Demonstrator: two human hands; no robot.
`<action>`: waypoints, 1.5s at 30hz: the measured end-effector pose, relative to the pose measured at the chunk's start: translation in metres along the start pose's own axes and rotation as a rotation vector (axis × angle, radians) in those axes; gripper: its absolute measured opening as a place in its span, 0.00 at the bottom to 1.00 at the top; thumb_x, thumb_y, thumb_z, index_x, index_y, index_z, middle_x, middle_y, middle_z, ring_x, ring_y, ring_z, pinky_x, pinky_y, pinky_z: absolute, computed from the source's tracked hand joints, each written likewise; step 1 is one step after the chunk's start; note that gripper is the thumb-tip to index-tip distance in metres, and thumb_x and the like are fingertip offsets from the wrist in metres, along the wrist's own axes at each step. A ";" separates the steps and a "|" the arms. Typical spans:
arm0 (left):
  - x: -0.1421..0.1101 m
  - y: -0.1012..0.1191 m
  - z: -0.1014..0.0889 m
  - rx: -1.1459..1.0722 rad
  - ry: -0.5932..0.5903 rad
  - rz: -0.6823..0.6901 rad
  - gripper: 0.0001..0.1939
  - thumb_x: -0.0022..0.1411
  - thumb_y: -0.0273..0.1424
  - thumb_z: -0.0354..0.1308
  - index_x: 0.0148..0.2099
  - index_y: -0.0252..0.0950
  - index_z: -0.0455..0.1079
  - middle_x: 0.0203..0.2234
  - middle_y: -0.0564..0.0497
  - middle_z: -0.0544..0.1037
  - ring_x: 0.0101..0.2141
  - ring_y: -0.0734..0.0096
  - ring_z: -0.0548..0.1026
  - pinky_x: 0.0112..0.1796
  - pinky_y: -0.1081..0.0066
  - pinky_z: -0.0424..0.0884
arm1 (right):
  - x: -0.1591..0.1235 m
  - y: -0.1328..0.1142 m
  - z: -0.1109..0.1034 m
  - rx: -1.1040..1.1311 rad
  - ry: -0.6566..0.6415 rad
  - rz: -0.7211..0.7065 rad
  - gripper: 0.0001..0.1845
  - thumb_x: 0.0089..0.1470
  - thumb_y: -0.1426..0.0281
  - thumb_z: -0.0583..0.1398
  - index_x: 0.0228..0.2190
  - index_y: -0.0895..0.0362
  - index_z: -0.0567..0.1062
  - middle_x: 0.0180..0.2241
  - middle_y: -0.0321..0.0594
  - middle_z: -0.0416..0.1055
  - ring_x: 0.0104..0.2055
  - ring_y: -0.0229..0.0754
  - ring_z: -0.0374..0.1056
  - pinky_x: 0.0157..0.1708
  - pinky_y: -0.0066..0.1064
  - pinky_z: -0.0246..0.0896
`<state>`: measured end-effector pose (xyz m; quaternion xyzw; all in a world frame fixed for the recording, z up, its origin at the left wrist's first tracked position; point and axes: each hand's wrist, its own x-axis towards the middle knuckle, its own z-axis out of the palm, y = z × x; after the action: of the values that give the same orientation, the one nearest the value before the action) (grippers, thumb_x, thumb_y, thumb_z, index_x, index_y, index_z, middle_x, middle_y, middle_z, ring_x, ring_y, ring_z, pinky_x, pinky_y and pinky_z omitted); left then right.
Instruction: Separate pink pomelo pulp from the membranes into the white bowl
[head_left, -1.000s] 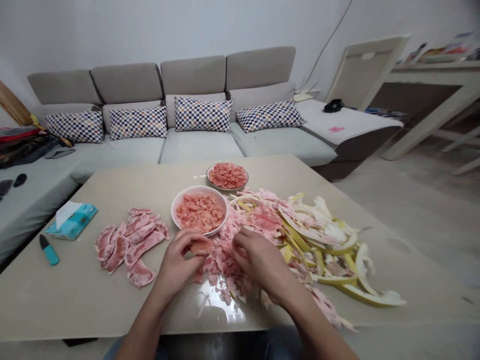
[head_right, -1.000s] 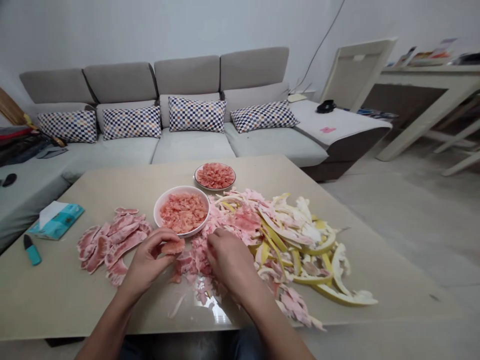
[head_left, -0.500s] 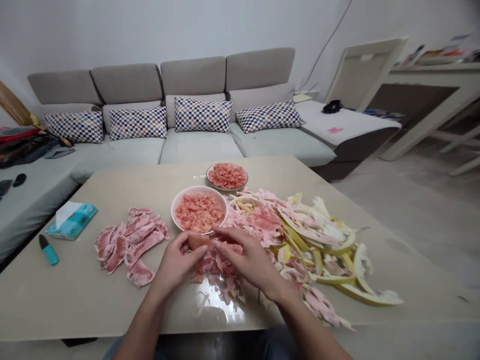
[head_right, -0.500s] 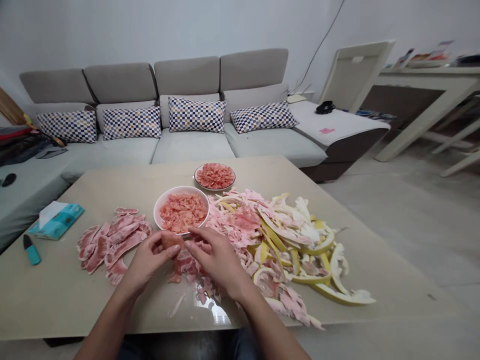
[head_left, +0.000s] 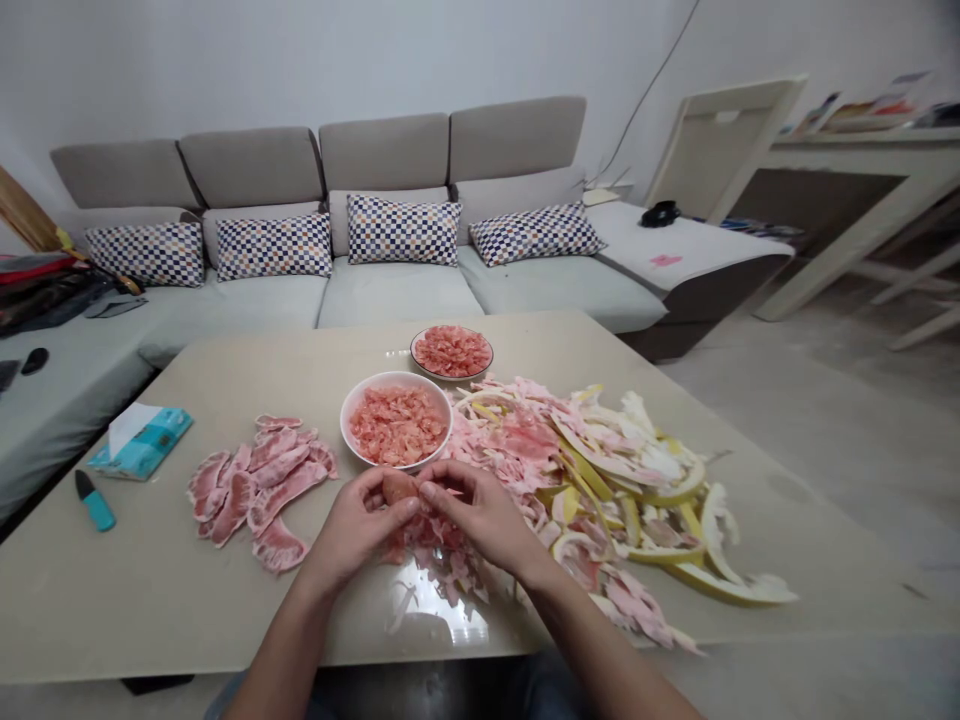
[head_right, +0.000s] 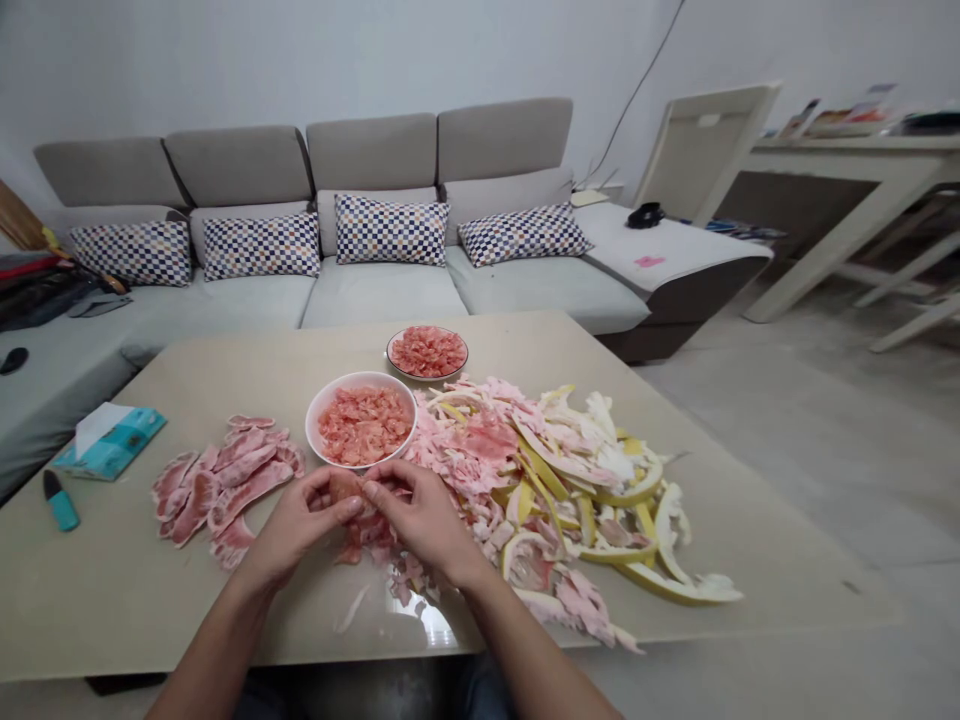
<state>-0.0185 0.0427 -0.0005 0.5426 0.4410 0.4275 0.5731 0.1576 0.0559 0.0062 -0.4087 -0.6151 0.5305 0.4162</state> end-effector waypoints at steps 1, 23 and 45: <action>0.000 0.000 0.000 -0.022 -0.013 0.005 0.09 0.55 0.34 0.64 0.35 0.34 0.70 0.27 0.53 0.73 0.29 0.73 0.71 0.33 0.74 0.66 | 0.000 0.002 -0.001 0.048 -0.013 0.020 0.10 0.54 0.63 0.62 0.32 0.57 0.76 0.32 0.38 0.74 0.35 0.40 0.69 0.36 0.29 0.63; -0.004 0.009 -0.001 -0.399 0.068 -0.068 0.13 0.55 0.32 0.64 0.42 0.35 0.70 0.29 0.53 0.70 0.30 0.75 0.69 0.36 0.70 0.73 | 0.008 0.016 -0.003 0.857 0.016 0.141 0.09 0.50 0.65 0.66 0.28 0.57 0.75 0.30 0.35 0.68 0.34 0.35 0.64 0.37 0.27 0.61; 0.014 -0.005 -0.001 -0.407 0.078 -0.182 0.18 0.52 0.40 0.65 0.41 0.33 0.73 0.17 0.59 0.64 0.18 0.82 0.59 0.24 0.74 0.71 | 0.022 0.015 0.016 0.574 0.015 0.108 0.14 0.48 0.60 0.67 0.35 0.54 0.75 0.32 0.34 0.71 0.35 0.37 0.67 0.38 0.29 0.62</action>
<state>-0.0162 0.0560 -0.0060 0.3569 0.4146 0.4748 0.6894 0.1367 0.0734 -0.0081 -0.3104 -0.4142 0.7013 0.4903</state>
